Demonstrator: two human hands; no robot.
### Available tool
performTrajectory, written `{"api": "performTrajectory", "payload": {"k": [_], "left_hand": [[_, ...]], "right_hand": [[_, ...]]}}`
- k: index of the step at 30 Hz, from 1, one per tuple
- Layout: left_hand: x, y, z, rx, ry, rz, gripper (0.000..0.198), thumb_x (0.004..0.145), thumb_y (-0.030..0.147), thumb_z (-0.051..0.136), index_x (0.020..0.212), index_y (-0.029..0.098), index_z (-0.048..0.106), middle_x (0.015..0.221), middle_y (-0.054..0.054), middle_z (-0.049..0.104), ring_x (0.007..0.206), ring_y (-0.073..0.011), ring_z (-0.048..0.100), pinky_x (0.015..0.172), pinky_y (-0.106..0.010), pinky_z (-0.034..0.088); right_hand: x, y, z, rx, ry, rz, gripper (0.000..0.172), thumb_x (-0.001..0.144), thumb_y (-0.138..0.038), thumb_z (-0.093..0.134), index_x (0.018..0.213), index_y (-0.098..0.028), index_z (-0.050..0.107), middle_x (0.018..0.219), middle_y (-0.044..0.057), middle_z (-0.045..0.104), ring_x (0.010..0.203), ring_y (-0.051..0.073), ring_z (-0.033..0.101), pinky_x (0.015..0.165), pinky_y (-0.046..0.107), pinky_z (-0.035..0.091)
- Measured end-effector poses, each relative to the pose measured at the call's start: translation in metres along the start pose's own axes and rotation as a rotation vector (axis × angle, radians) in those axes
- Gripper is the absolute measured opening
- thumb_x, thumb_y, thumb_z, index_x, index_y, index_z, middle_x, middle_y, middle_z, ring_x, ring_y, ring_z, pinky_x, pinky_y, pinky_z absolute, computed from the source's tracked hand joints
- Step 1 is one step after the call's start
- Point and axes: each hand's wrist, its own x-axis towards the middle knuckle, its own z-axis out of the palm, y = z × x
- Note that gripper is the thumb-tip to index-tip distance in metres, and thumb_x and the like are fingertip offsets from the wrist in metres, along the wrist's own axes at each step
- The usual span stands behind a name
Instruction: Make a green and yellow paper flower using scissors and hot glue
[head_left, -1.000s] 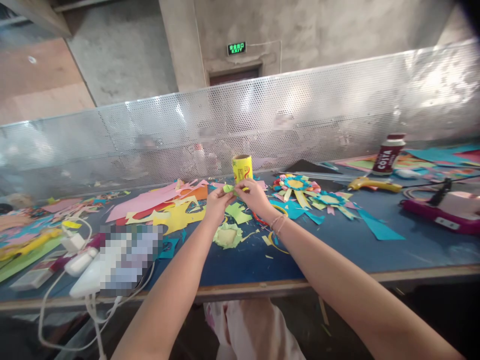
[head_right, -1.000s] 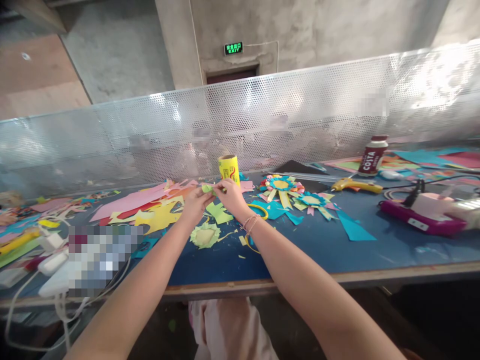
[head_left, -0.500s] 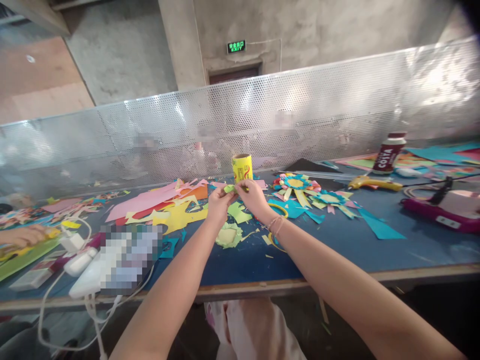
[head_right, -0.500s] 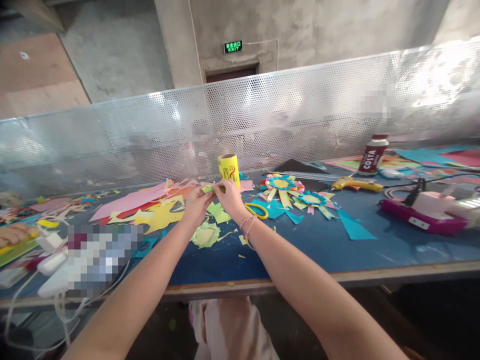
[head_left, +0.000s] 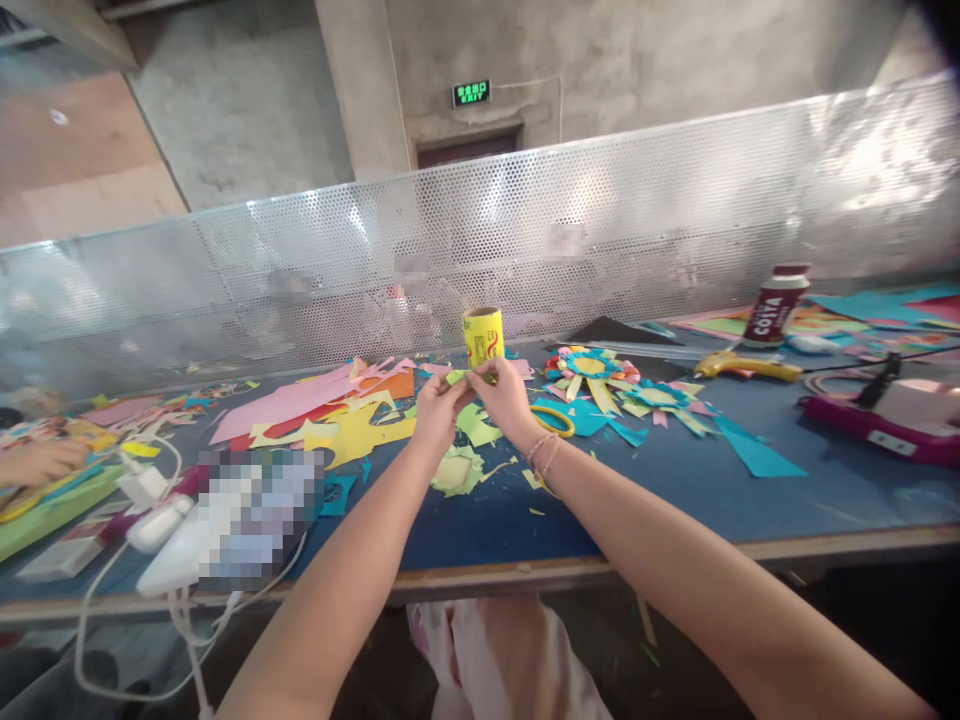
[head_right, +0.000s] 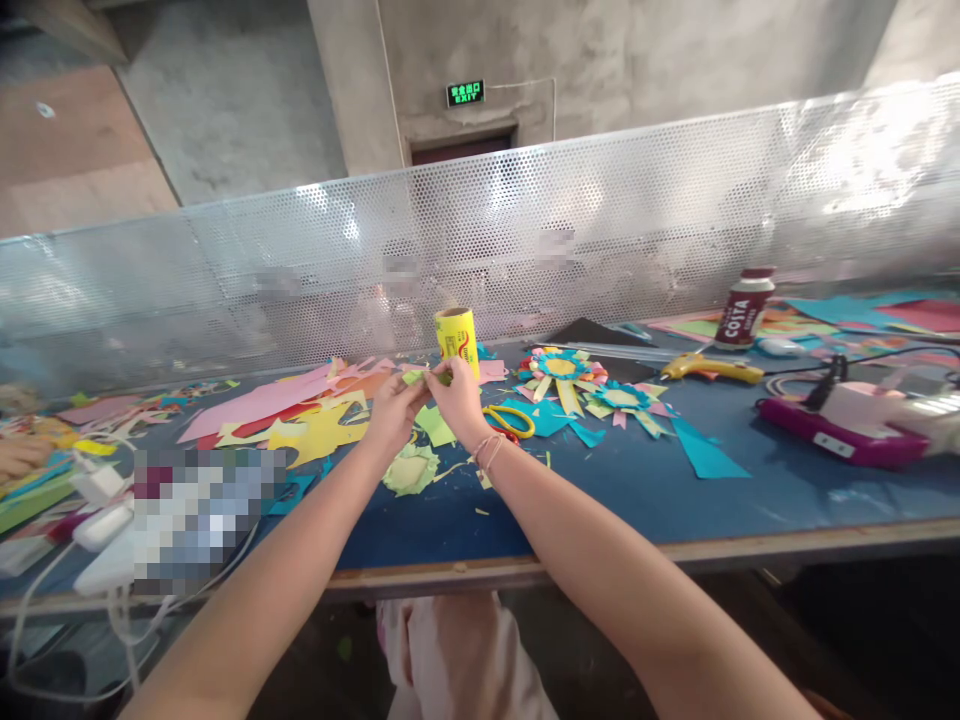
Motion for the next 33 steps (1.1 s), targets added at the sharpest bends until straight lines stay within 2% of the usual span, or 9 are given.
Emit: {"api": "performTrajectory", "payload": {"k": [6,11,15,18,22,28,33], "left_hand": [[-0.001,0.003,0.0,0.007,0.0,-0.011,0.027,0.058,0.022,0.074,0.077,0.014,0.057,0.076,-0.004,0.066,0.079,-0.0176,0.064,0.081,-0.035,0.046],[0.0,0.005,-0.003,0.046,0.069,-0.004,0.023,0.06,0.024,0.072,0.075,0.014,0.057,0.074,-0.004,0.065,0.082,-0.0178,0.064,0.08,-0.034,0.047],[0.0,0.005,-0.004,0.07,0.062,0.004,0.023,0.059,0.025,0.071,0.075,0.014,0.058,0.073,-0.004,0.065,0.081,-0.0181,0.063,0.08,-0.033,0.046],[0.001,0.004,-0.004,0.096,0.079,0.012,0.023,0.058,0.024,0.072,0.074,0.014,0.059,0.069,-0.002,0.064,0.074,-0.0154,0.062,0.078,-0.032,0.046],[0.003,0.002,-0.006,0.109,0.124,0.019,0.021,0.056,0.022,0.072,0.071,0.014,0.06,0.065,0.001,0.061,0.063,-0.0106,0.058,0.074,-0.03,0.046],[0.006,0.001,-0.009,0.251,0.17,0.032,0.017,0.058,0.024,0.071,0.068,0.015,0.061,0.059,0.002,0.057,0.059,-0.0093,0.054,0.063,-0.023,0.042],[0.008,0.0,-0.012,0.33,0.195,0.032,0.017,0.059,0.026,0.071,0.066,0.015,0.061,0.058,0.002,0.057,0.059,-0.0106,0.055,0.059,-0.022,0.038]], "right_hand": [[0.002,0.007,0.004,0.191,0.008,0.068,0.023,0.066,-0.032,0.059,0.077,-0.02,0.044,0.075,0.0,0.053,0.069,0.014,0.052,0.066,0.029,0.044],[0.006,0.009,0.003,0.349,-0.072,0.138,0.023,0.076,-0.042,0.048,0.076,-0.019,0.051,0.069,0.001,0.055,0.063,0.012,0.052,0.06,0.026,0.045],[0.004,0.005,-0.002,0.221,-0.186,0.09,0.022,0.068,-0.036,0.06,0.078,-0.017,0.058,0.076,0.003,0.062,0.071,0.015,0.057,0.069,0.029,0.046],[0.004,0.003,-0.005,0.138,-0.204,0.037,0.019,0.068,-0.034,0.06,0.076,-0.017,0.062,0.076,0.003,0.064,0.073,0.016,0.058,0.071,0.03,0.046],[0.005,0.001,-0.006,0.11,-0.185,0.041,0.022,0.069,-0.037,0.059,0.069,-0.016,0.064,0.069,0.003,0.064,0.067,0.015,0.057,0.065,0.029,0.045],[0.005,0.003,-0.005,0.125,-0.195,0.114,0.026,0.067,-0.041,0.061,0.067,-0.016,0.065,0.053,-0.001,0.055,0.05,0.011,0.048,0.049,0.025,0.039],[0.004,0.006,-0.005,0.225,-0.205,0.171,0.029,0.062,-0.044,0.065,0.063,-0.015,0.063,0.054,0.0,0.056,0.05,0.011,0.048,0.049,0.025,0.04]]}}
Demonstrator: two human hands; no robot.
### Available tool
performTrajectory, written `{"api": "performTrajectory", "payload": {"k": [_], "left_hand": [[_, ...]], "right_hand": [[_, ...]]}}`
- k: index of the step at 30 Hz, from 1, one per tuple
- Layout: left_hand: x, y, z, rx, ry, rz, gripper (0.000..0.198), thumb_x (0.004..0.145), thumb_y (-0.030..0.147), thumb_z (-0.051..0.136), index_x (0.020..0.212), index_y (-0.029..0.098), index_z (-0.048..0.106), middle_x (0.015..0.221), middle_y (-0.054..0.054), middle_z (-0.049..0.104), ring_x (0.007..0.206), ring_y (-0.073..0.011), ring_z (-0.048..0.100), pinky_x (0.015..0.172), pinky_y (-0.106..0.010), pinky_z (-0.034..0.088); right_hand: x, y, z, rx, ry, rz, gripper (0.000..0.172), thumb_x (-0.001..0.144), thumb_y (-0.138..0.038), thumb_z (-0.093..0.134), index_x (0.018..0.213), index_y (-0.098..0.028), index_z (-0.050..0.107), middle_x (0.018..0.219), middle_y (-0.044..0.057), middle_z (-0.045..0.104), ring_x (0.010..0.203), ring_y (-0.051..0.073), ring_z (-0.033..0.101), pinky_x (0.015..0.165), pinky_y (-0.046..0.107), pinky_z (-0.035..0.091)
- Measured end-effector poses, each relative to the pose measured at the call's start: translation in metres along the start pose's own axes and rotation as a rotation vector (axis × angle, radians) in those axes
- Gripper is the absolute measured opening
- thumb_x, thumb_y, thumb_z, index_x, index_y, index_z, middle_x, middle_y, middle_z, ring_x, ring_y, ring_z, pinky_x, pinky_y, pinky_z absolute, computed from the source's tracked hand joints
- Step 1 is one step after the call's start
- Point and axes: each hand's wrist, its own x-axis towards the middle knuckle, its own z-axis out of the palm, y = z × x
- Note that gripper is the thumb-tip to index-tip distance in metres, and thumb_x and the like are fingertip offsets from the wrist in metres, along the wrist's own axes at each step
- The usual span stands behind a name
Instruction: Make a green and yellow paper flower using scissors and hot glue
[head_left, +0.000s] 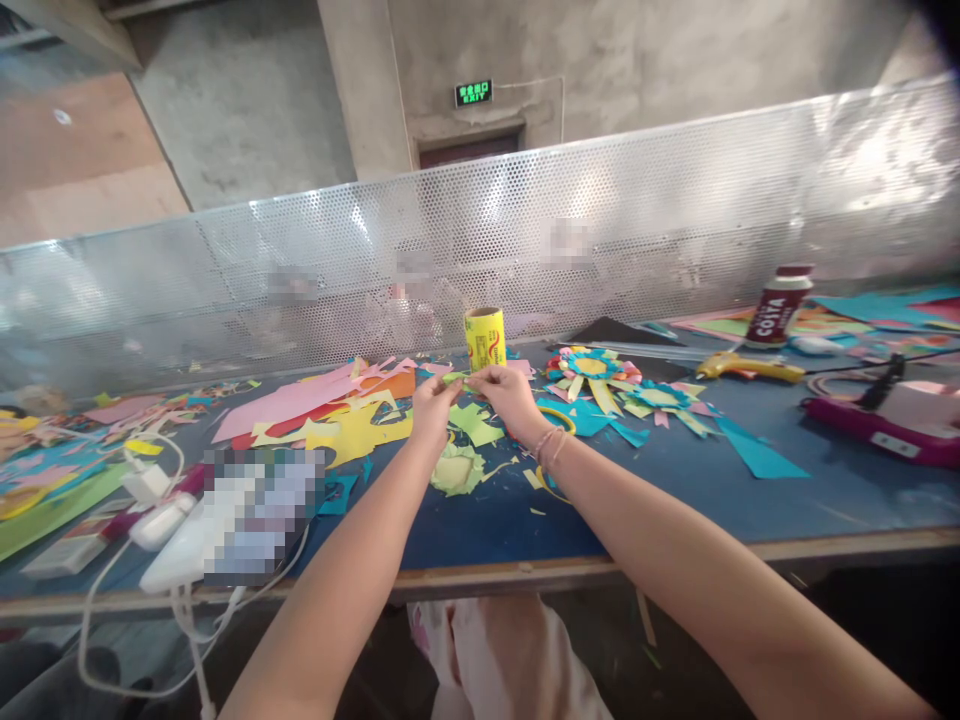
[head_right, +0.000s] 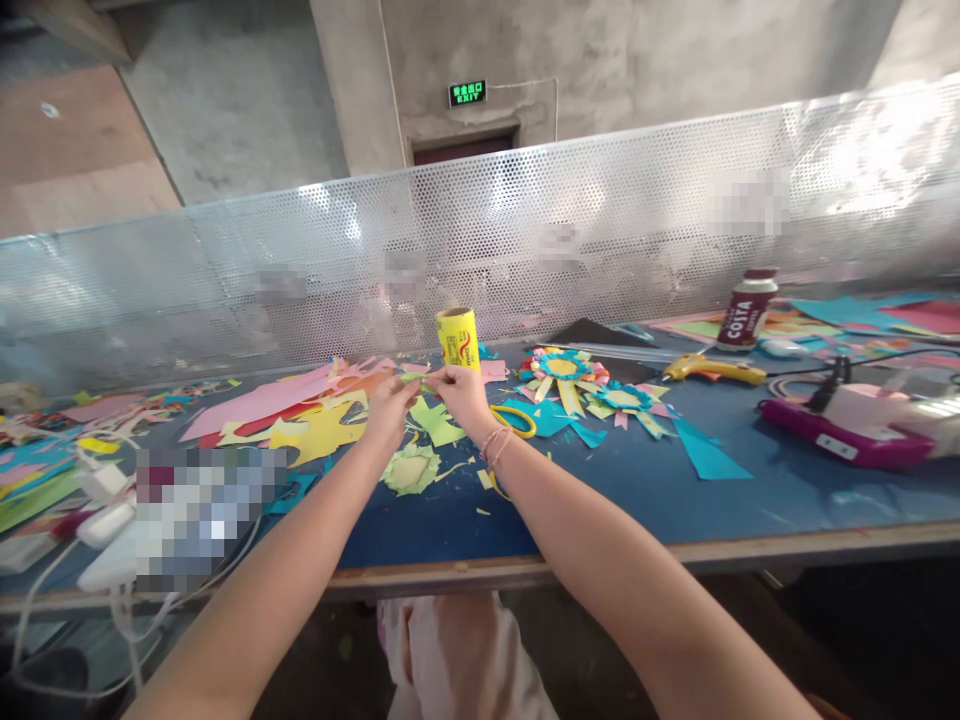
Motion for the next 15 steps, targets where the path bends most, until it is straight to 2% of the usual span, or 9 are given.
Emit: {"api": "performTrajectory", "payload": {"k": [5,10,12,15], "left_hand": [[-0.0008,0.0015,0.0003,-0.078,-0.017,-0.077,0.024,0.057,0.03,0.075,0.066,0.015,0.059,0.058,0.002,0.057,0.056,-0.0094,0.055,0.059,-0.023,0.041],[-0.0037,0.0057,0.0031,-0.132,-0.01,-0.302,0.036,0.058,0.046,0.073,0.06,0.013,0.057,0.055,-0.002,0.058,0.05,-0.0094,0.054,0.058,-0.025,0.044],[-0.0042,0.0064,0.0039,-0.177,-0.058,-0.331,0.038,0.059,0.049,0.071,0.064,0.013,0.059,0.059,-0.005,0.061,0.056,-0.0117,0.058,0.063,-0.026,0.046],[-0.003,0.005,0.0027,-0.227,-0.123,-0.281,0.035,0.06,0.045,0.072,0.067,0.013,0.06,0.063,-0.005,0.062,0.062,-0.0128,0.06,0.07,-0.028,0.046]], "right_hand": [[0.0011,0.0017,-0.0017,-0.043,0.002,-0.037,0.029,0.066,-0.045,0.062,0.065,-0.016,0.065,0.057,0.002,0.06,0.052,0.013,0.052,0.052,0.028,0.043],[0.0019,0.0017,-0.0059,-0.322,0.087,-0.365,0.019,0.074,-0.029,0.056,0.062,-0.019,0.066,0.064,0.004,0.062,0.066,0.017,0.057,0.064,0.031,0.046],[0.0018,0.0025,-0.0075,-0.386,0.028,-0.473,0.018,0.077,-0.023,0.053,0.068,-0.02,0.068,0.071,0.004,0.063,0.072,0.017,0.057,0.07,0.032,0.046],[0.0009,0.0034,-0.0084,-0.468,-0.103,-0.581,0.02,0.079,-0.02,0.05,0.074,-0.023,0.069,0.08,0.005,0.063,0.079,0.018,0.057,0.078,0.034,0.046]]}}
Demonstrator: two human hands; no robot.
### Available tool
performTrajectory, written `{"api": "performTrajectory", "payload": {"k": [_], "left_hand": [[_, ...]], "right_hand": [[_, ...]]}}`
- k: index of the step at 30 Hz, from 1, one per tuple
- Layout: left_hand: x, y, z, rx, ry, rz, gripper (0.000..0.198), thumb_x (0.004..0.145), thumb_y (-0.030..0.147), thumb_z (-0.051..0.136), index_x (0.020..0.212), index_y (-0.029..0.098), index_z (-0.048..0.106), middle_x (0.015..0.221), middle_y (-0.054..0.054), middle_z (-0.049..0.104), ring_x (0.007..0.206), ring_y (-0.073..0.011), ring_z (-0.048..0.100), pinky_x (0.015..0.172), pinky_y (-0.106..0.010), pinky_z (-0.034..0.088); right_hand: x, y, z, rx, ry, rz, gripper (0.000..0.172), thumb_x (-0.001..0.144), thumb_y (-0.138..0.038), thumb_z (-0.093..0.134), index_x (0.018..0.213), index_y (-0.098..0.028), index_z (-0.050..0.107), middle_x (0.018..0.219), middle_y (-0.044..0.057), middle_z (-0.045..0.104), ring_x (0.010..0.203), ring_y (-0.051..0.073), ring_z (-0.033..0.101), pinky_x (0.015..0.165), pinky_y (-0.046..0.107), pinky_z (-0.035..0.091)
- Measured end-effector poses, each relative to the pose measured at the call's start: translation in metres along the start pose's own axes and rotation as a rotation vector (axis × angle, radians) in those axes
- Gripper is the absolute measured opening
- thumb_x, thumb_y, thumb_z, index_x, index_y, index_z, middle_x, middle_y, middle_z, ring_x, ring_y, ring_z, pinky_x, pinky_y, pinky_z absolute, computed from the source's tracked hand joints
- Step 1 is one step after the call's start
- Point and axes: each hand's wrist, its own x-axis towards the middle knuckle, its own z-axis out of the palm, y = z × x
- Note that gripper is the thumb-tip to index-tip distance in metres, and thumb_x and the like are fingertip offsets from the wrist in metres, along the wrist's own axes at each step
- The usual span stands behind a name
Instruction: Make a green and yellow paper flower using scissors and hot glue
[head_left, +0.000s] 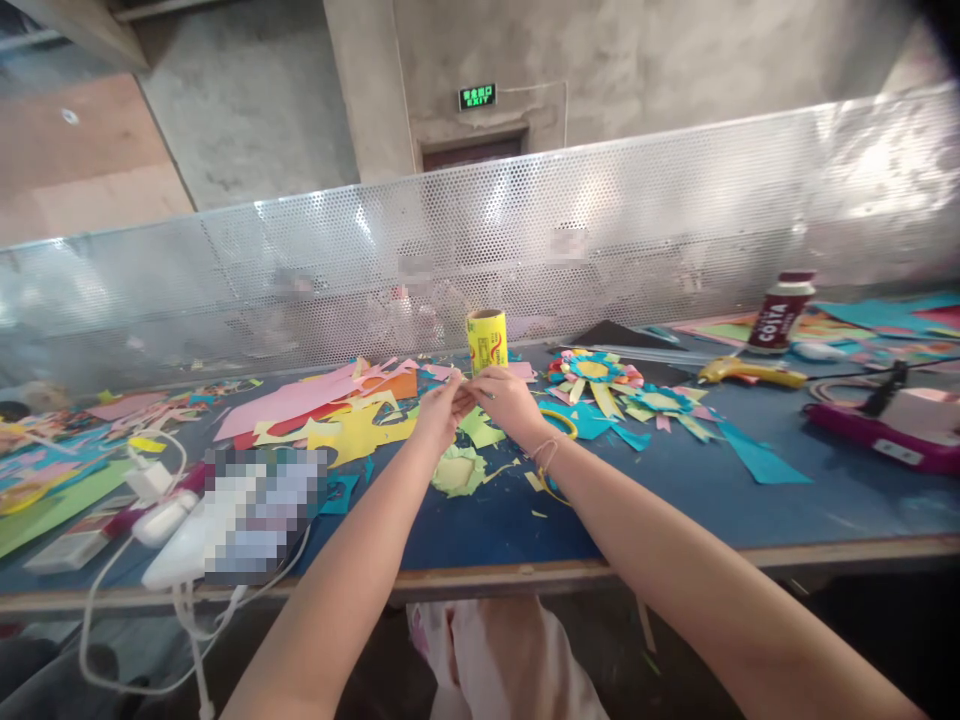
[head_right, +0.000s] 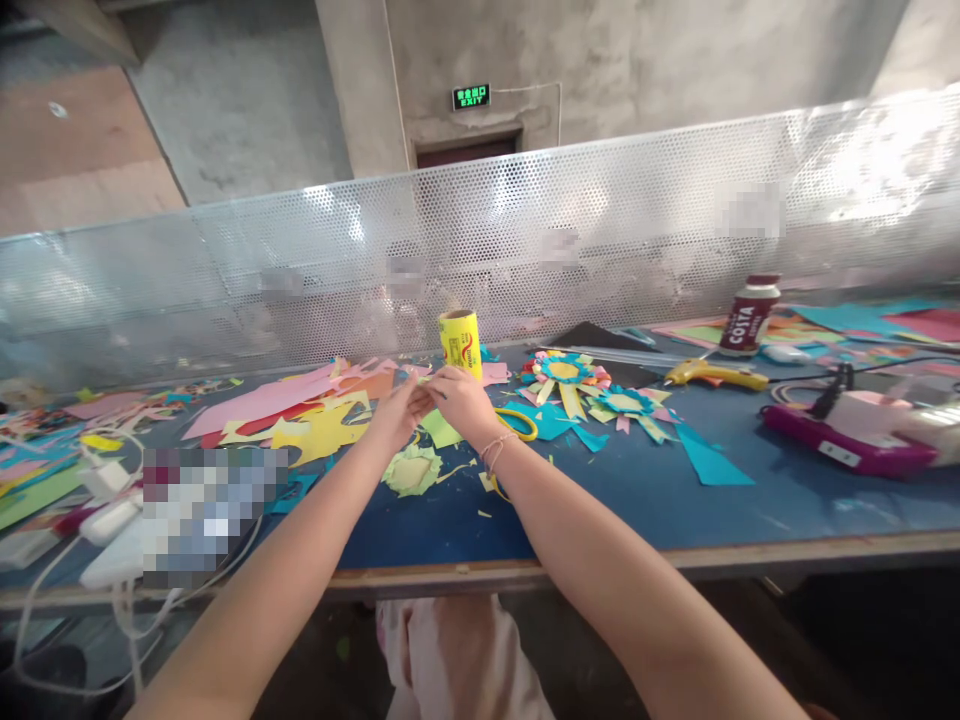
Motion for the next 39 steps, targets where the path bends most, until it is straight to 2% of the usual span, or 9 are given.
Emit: {"api": "performTrajectory", "payload": {"k": [6,8,11,13,16,20,25,32,39], "left_hand": [[0.007,0.001,-0.011,-0.015,0.013,0.059,0.023,0.056,0.026,0.076,0.065,0.014,0.059,0.062,0.0,0.061,0.058,-0.0102,0.057,0.069,-0.027,0.046],[0.009,0.003,-0.013,-0.011,0.022,0.06,0.019,0.058,0.023,0.075,0.066,0.014,0.06,0.065,-0.002,0.064,0.061,-0.0114,0.059,0.071,-0.028,0.046],[0.009,0.006,-0.015,0.078,-0.032,0.09,0.017,0.062,0.026,0.072,0.068,0.014,0.062,0.067,-0.004,0.065,0.064,-0.0136,0.062,0.072,-0.029,0.047],[0.008,0.007,-0.017,0.162,-0.079,0.108,0.02,0.062,0.029,0.072,0.071,0.014,0.062,0.067,-0.004,0.066,0.062,-0.0141,0.062,0.068,-0.029,0.047],[0.009,0.007,-0.018,0.239,-0.114,0.12,0.027,0.058,0.03,0.074,0.076,0.015,0.061,0.066,-0.003,0.065,0.058,-0.0137,0.061,0.063,-0.028,0.047],[0.01,0.007,-0.019,0.288,-0.095,0.159,0.03,0.052,0.03,0.077,0.072,0.015,0.062,0.063,-0.002,0.063,0.058,-0.0129,0.059,0.06,-0.025,0.045],[0.008,0.009,-0.017,0.336,-0.061,0.166,0.027,0.05,0.029,0.078,0.065,0.014,0.062,0.06,0.0,0.06,0.056,-0.0108,0.055,0.062,-0.026,0.044],[0.012,0.009,-0.021,0.37,-0.036,0.176,0.032,0.046,0.03,0.08,0.066,0.014,0.062,0.057,0.001,0.059,0.05,-0.0072,0.05,0.055,-0.021,0.04],[0.012,0.006,-0.02,0.326,0.012,0.156,0.034,0.039,0.026,0.082,0.064,0.013,0.063,0.055,0.001,0.059,0.051,-0.008,0.051,0.057,-0.023,0.041]], "right_hand": [[-0.002,-0.006,0.0,0.004,-0.171,-0.142,0.021,0.08,-0.02,0.049,0.086,-0.022,0.069,0.092,0.007,0.062,0.09,0.019,0.055,0.084,0.037,0.045],[-0.001,-0.006,-0.001,0.066,-0.115,-0.081,0.021,0.08,-0.021,0.047,0.083,-0.021,0.068,0.089,0.007,0.063,0.088,0.018,0.057,0.082,0.035,0.046],[0.002,-0.001,-0.004,0.141,0.061,0.136,0.021,0.079,-0.022,0.046,0.077,-0.018,0.066,0.083,0.007,0.063,0.081,0.017,0.058,0.076,0.033,0.047],[0.004,0.005,-0.006,0.186,0.099,0.271,0.018,0.077,-0.024,0.049,0.075,-0.017,0.065,0.08,0.006,0.064,0.078,0.017,0.059,0.074,0.032,0.047],[0.004,0.011,-0.004,0.31,-0.004,0.384,0.017,0.075,-0.03,0.053,0.077,-0.017,0.063,0.075,0.003,0.065,0.072,0.015,0.059,0.071,0.03,0.047],[0.002,0.01,0.002,0.407,-0.146,0.462,0.021,0.07,-0.033,0.06,0.08,-0.015,0.064,0.074,0.004,0.066,0.066,0.014,0.058,0.064,0.028,0.047],[0.002,0.001,0.002,0.351,-0.144,0.489,0.023,0.067,-0.033,0.062,0.079,-0.015,0.066,0.076,0.005,0.066,0.064,0.013,0.056,0.061,0.027,0.045],[0.001,-0.001,0.0,0.447,-0.133,0.602,0.028,0.06,-0.038,0.067,0.068,-0.011,0.067,0.056,0.001,0.058,0.049,0.009,0.045,0.051,0.024,0.039],[0.0,0.0,0.002,0.512,-0.107,0.678,0.023,0.057,-0.032,0.071,0.068,-0.012,0.069,0.057,0.003,0.06,0.048,0.008,0.047,0.051,0.025,0.042]]}}
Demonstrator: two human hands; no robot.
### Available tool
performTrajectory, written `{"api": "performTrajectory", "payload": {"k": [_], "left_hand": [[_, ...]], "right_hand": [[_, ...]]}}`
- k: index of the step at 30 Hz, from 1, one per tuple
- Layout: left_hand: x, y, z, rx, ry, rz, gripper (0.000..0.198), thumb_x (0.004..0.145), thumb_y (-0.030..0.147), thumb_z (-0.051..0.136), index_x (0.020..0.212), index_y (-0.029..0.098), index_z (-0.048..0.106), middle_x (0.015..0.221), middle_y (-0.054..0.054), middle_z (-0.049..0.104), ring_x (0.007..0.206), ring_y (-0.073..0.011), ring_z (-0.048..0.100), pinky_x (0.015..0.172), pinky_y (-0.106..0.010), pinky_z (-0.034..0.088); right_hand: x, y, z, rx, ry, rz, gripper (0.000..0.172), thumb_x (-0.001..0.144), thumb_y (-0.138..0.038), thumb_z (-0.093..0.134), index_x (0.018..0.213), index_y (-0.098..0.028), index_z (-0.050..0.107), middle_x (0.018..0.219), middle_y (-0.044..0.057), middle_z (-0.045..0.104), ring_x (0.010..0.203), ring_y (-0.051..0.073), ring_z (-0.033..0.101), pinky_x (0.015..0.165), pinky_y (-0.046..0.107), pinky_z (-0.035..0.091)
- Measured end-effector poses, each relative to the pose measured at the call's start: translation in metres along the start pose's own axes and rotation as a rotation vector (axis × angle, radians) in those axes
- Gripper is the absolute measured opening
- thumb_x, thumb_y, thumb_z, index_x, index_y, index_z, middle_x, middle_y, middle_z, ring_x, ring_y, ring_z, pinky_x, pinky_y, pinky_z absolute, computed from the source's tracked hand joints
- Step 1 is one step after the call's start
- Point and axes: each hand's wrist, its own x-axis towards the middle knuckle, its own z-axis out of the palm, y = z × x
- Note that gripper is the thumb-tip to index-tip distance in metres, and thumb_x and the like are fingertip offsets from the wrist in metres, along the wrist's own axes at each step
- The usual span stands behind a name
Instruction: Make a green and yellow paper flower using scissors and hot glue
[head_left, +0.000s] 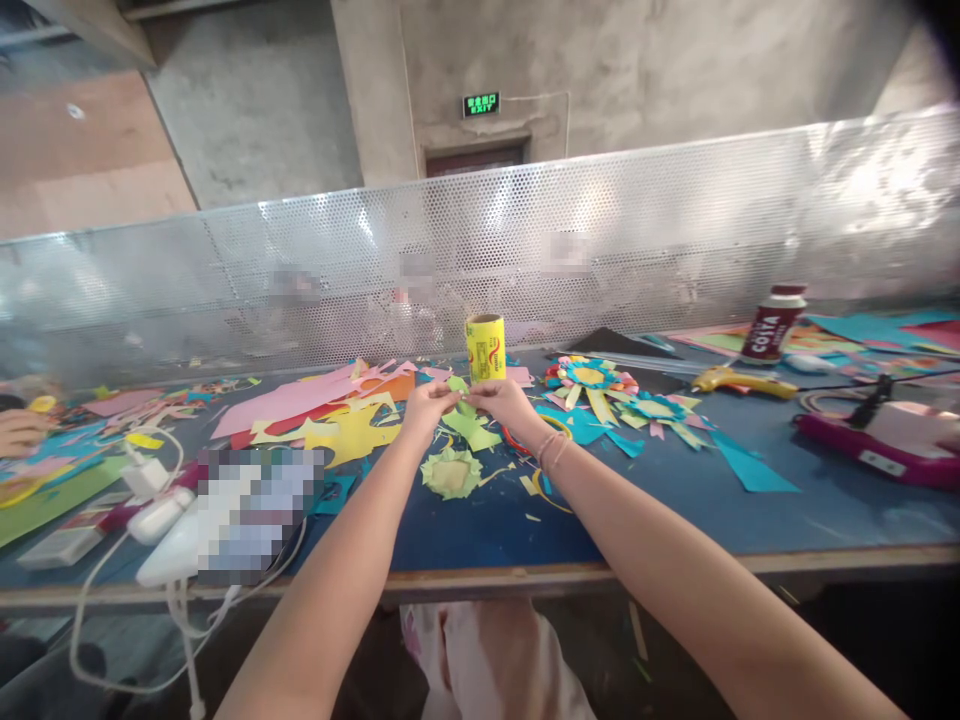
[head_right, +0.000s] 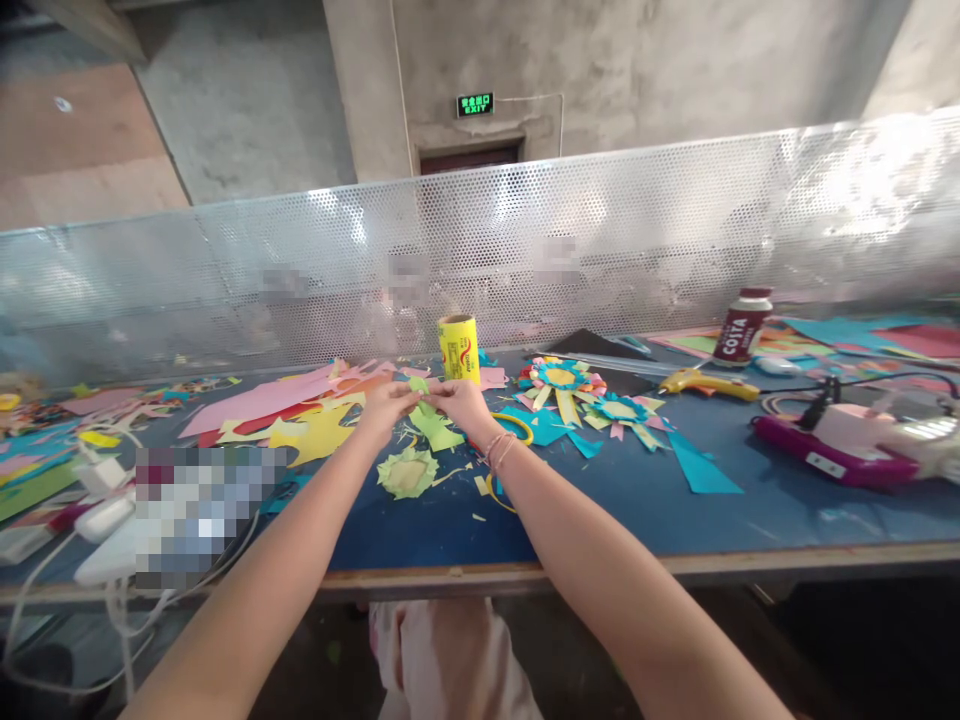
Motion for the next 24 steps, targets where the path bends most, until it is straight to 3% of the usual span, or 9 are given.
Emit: {"api": "performTrajectory", "payload": {"k": [6,16,19,24], "left_hand": [[-0.0005,0.0003,0.0015,0.004,0.091,-0.027,0.036,0.035,0.02,0.083,0.063,0.012,0.062,0.058,0.0,0.061,0.053,-0.0093,0.053,0.06,-0.025,0.044],[-0.0035,0.0049,0.004,-0.055,0.109,-0.046,0.036,0.035,0.018,0.083,0.064,0.011,0.063,0.057,-0.001,0.062,0.054,-0.0097,0.055,0.06,-0.024,0.045],[-0.0036,0.006,0.003,0.008,0.108,0.0,0.031,0.041,0.02,0.081,0.065,0.011,0.065,0.057,-0.002,0.062,0.054,-0.0109,0.056,0.06,-0.025,0.045],[-0.0027,0.006,0.0032,0.029,0.161,0.016,0.029,0.042,0.02,0.08,0.065,0.012,0.064,0.057,-0.001,0.062,0.055,-0.0115,0.056,0.061,-0.025,0.045]], "right_hand": [[-0.0017,-0.0009,0.0009,-0.038,0.021,0.002,0.02,0.059,-0.029,0.07,0.068,-0.012,0.071,0.06,0.004,0.063,0.049,0.009,0.05,0.052,0.026,0.045],[-0.0013,0.0,0.0039,-0.043,0.015,0.0,0.024,0.063,-0.03,0.069,0.079,-0.014,0.071,0.071,0.005,0.067,0.058,0.013,0.059,0.058,0.027,0.051],[-0.0011,-0.0008,0.0041,-0.138,0.033,-0.042,0.023,0.063,-0.027,0.069,0.082,-0.014,0.069,0.076,0.005,0.069,0.063,0.014,0.061,0.06,0.026,0.05],[-0.0023,-0.0022,0.0024,-0.322,0.07,-0.074,0.013,0.061,-0.023,0.068,0.07,-0.014,0.065,0.066,0.003,0.066,0.064,0.014,0.06,0.061,0.024,0.047]]}}
